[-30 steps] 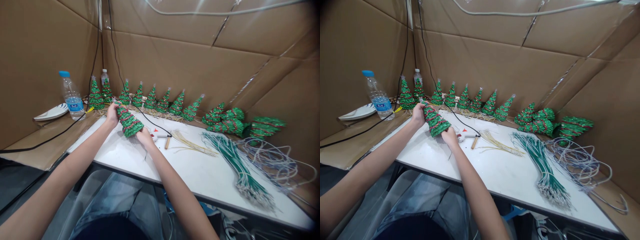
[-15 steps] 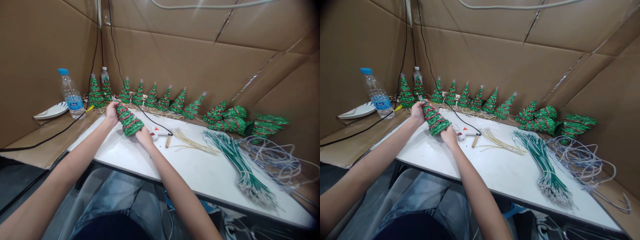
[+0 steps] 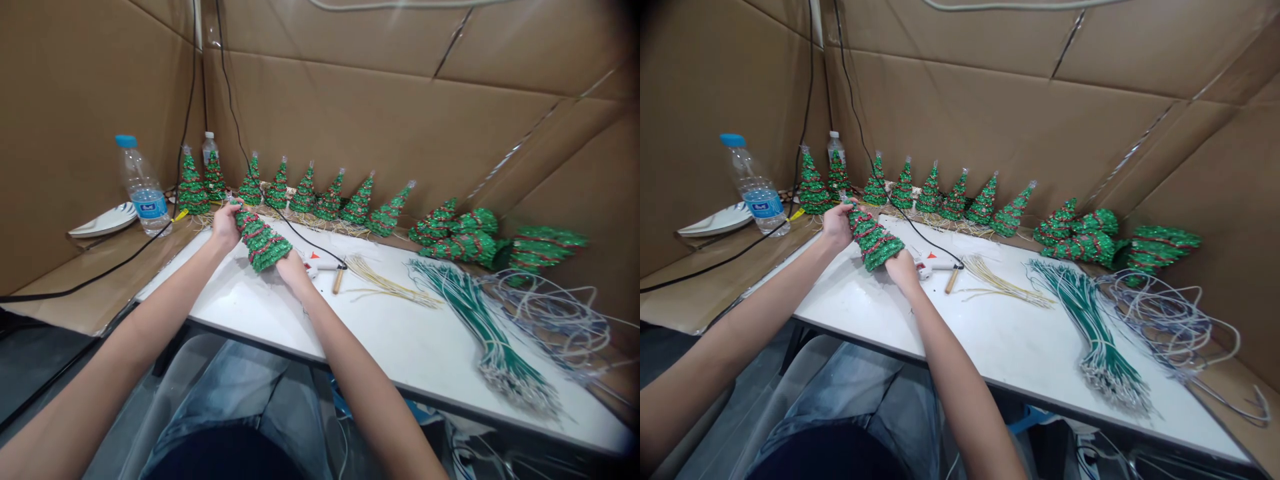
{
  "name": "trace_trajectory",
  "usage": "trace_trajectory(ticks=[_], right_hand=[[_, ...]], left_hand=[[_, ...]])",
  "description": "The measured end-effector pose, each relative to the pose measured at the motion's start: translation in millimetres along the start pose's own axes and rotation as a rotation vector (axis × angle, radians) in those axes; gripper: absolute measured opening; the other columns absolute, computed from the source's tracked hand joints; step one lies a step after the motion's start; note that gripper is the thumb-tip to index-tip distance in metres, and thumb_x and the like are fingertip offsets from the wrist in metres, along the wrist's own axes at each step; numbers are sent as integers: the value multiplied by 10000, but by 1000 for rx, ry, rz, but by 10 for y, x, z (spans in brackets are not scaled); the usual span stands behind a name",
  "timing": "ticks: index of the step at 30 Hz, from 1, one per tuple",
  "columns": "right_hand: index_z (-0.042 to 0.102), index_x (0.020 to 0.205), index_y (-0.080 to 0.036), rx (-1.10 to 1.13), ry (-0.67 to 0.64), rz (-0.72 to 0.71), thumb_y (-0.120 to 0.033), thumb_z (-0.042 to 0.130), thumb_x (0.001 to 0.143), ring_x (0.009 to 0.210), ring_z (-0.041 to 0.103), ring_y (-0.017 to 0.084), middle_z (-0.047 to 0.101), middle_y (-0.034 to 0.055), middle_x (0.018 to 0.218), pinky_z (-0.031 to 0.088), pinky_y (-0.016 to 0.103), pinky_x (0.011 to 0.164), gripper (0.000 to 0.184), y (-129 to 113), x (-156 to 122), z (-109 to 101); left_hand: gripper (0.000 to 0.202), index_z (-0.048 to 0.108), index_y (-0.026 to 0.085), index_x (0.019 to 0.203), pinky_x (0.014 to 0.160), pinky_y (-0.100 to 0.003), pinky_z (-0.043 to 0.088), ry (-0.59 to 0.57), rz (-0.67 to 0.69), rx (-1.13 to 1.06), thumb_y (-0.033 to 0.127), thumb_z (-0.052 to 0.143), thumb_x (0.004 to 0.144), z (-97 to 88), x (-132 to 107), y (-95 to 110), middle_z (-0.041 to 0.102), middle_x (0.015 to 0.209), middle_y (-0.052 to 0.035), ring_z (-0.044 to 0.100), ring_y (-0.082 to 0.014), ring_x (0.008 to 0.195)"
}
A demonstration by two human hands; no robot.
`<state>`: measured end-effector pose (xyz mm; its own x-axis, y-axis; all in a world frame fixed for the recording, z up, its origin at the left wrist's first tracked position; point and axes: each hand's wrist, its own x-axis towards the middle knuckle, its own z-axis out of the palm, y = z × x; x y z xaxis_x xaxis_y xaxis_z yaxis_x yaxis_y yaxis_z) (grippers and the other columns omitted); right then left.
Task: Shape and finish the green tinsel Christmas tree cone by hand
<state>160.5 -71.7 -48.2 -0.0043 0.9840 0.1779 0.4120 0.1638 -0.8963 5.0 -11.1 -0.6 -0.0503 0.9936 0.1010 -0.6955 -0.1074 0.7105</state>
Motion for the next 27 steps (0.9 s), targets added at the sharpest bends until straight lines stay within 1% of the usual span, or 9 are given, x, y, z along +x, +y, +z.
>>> trace_trajectory(ticks=[3,5,10,14,17,19,21,25,27], right_hand=[[681,915,-162,96,-2,-16,-246,505,749,911,622,185,725,52,921,464,282,836,256,44,22,10],[671,852,-158,127,6,-2,-269,509,733,841,607,182,711,37,844,465,285,794,230,75,42,13],[606,692,-162,152,18,65,-293,508,699,657,519,152,603,-9,624,423,266,649,164,100,71,4],[588,664,-172,153,19,85,-293,511,696,609,475,141,535,-28,553,396,261,612,147,87,65,-8],[585,646,-178,161,12,100,-271,511,688,584,469,143,519,-27,529,403,266,602,126,101,73,-8],[604,668,-183,171,-5,104,-249,518,675,579,489,150,541,-20,539,422,271,605,110,129,91,2],[640,742,-187,183,-16,96,-238,532,668,620,534,164,602,-5,607,449,280,633,140,166,112,17],[677,919,-197,185,-2,53,-255,585,676,811,610,197,706,31,839,485,315,766,266,219,130,40],[683,962,-198,170,12,43,-269,604,683,868,621,205,722,41,893,483,328,815,299,223,124,43]], left_hand=[[153,508,198,799,555,-274,432,14,-1,6,152,480,656,10,-2,-19,556,582,1,545,-163,525],[150,501,200,795,557,-269,433,28,1,8,143,488,657,11,1,-35,561,589,5,543,-156,518],[163,499,201,805,561,-266,439,48,5,9,134,490,657,3,16,-70,558,578,12,552,-158,533],[142,501,201,801,538,-257,422,41,23,7,126,477,683,3,25,-67,557,570,13,533,-146,512],[139,506,204,804,546,-256,433,17,49,8,123,489,692,5,25,-50,561,579,19,544,-141,520],[158,523,206,824,551,-260,444,-17,65,25,135,511,683,0,23,-39,571,593,22,565,-146,537],[192,545,209,855,538,-255,440,-55,89,50,152,539,672,-10,22,-31,588,613,22,582,-149,548],[259,574,221,913,516,-235,425,-99,156,99,184,574,657,-30,22,-42,615,650,25,598,-139,550],[271,574,226,926,542,-241,448,-109,190,106,203,577,657,-30,21,-66,634,676,22,617,-144,573]])
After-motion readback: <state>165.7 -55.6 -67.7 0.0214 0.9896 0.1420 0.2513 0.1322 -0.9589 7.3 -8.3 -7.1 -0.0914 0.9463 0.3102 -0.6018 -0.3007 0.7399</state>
